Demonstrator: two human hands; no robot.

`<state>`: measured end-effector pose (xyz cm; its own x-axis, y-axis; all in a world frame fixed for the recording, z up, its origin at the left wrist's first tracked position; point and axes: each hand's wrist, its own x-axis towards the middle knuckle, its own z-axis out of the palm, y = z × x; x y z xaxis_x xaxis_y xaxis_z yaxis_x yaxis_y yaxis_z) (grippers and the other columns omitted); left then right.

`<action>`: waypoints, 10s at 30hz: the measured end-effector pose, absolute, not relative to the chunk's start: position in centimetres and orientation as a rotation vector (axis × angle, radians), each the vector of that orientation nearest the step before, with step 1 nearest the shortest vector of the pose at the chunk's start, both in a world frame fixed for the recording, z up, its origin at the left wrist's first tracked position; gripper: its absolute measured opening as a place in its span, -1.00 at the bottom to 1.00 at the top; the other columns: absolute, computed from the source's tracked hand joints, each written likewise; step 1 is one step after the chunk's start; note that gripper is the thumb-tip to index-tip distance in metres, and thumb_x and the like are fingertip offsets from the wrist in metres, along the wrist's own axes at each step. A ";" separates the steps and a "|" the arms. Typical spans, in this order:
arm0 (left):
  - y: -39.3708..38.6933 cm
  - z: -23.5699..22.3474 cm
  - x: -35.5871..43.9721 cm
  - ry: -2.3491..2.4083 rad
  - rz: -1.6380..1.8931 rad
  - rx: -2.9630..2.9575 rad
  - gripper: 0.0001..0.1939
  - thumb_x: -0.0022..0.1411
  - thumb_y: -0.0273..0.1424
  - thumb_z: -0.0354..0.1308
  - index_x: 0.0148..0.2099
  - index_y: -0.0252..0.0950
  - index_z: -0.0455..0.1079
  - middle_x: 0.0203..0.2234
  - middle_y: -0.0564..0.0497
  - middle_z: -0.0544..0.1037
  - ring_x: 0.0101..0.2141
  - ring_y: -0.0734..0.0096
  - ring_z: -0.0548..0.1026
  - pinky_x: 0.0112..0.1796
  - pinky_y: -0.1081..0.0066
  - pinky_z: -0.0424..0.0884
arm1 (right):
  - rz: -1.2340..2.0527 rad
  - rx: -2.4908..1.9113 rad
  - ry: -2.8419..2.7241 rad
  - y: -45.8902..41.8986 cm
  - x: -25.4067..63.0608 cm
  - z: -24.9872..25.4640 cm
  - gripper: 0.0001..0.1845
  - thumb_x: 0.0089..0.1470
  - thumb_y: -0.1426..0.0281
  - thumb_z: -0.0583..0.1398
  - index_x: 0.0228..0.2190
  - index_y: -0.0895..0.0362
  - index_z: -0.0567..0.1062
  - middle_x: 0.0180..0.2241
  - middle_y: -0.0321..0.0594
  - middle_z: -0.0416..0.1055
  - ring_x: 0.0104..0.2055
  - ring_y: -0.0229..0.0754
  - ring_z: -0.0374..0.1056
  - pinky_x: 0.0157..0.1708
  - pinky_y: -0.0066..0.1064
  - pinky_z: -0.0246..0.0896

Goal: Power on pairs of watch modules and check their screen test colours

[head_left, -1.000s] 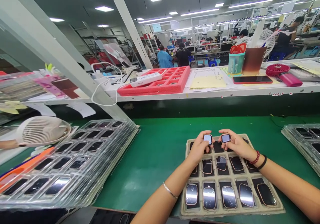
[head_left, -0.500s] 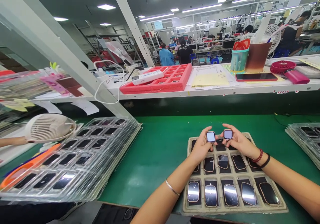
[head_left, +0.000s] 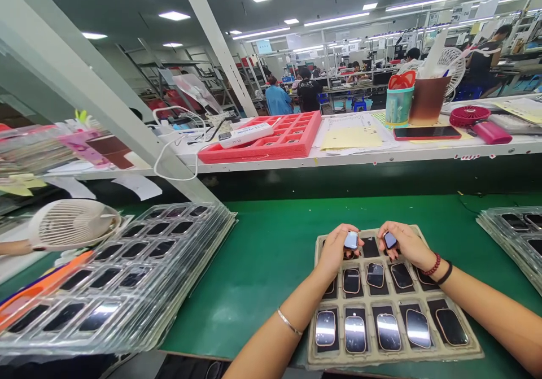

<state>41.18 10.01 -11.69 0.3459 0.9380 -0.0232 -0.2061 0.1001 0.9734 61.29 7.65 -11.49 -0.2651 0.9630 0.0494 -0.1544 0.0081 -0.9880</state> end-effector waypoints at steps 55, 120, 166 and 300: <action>9.5 -12.1 41.6 0.805 0.962 1.371 -0.43 -0.05 -0.58 0.11 0.07 -0.27 0.19 -0.26 -0.04 0.46 -0.33 0.45 0.43 -0.36 0.51 0.32 | 1.383 -0.926 -1.526 7.3 61.1 -12.0 -0.46 -0.04 0.52 0.12 0.03 0.08 0.22 -0.07 -0.09 0.39 -0.25 -0.23 0.41 -0.24 -0.32 0.33; 9.4 -11.1 41.2 0.817 0.919 1.359 -0.64 0.17 -0.15 0.11 -0.17 -0.36 0.35 -0.39 -0.03 0.48 -0.56 0.53 0.43 -0.60 0.57 0.18 | 1.387 -0.941 -1.593 7.1 61.2 -11.5 -0.69 0.17 0.18 0.13 -0.21 0.17 0.41 -0.33 -0.17 0.47 -0.50 -0.31 0.39 -0.52 -0.49 0.28; 9.3 -11.7 41.4 0.771 0.947 1.402 -0.71 0.11 -0.42 0.13 -0.08 -0.32 0.28 -0.31 -0.04 0.46 -0.46 0.50 0.43 -0.33 0.44 0.38 | 1.366 -0.976 -1.553 6.9 61.1 -11.5 -0.71 0.09 0.36 0.14 -0.12 0.14 0.32 -0.32 -0.22 0.40 -0.51 -0.33 0.32 -0.50 -0.46 0.24; 9.6 -11.2 41.4 0.650 0.917 1.089 -0.37 -0.05 -0.53 0.28 0.08 -0.29 0.17 -0.12 -0.16 0.47 -0.29 0.33 0.54 -0.46 0.55 0.36 | 1.511 -0.781 -1.207 7.6 61.5 -11.4 -0.43 -0.02 0.35 0.28 0.02 0.06 0.23 -0.06 -0.07 0.37 -0.28 -0.22 0.41 -0.35 -0.37 0.41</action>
<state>41.40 9.60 -11.21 0.4875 0.8730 -0.0099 -0.2988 0.1775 0.9377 61.53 7.61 -11.40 -0.2833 0.9539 0.0991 -0.3072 0.0076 -0.9516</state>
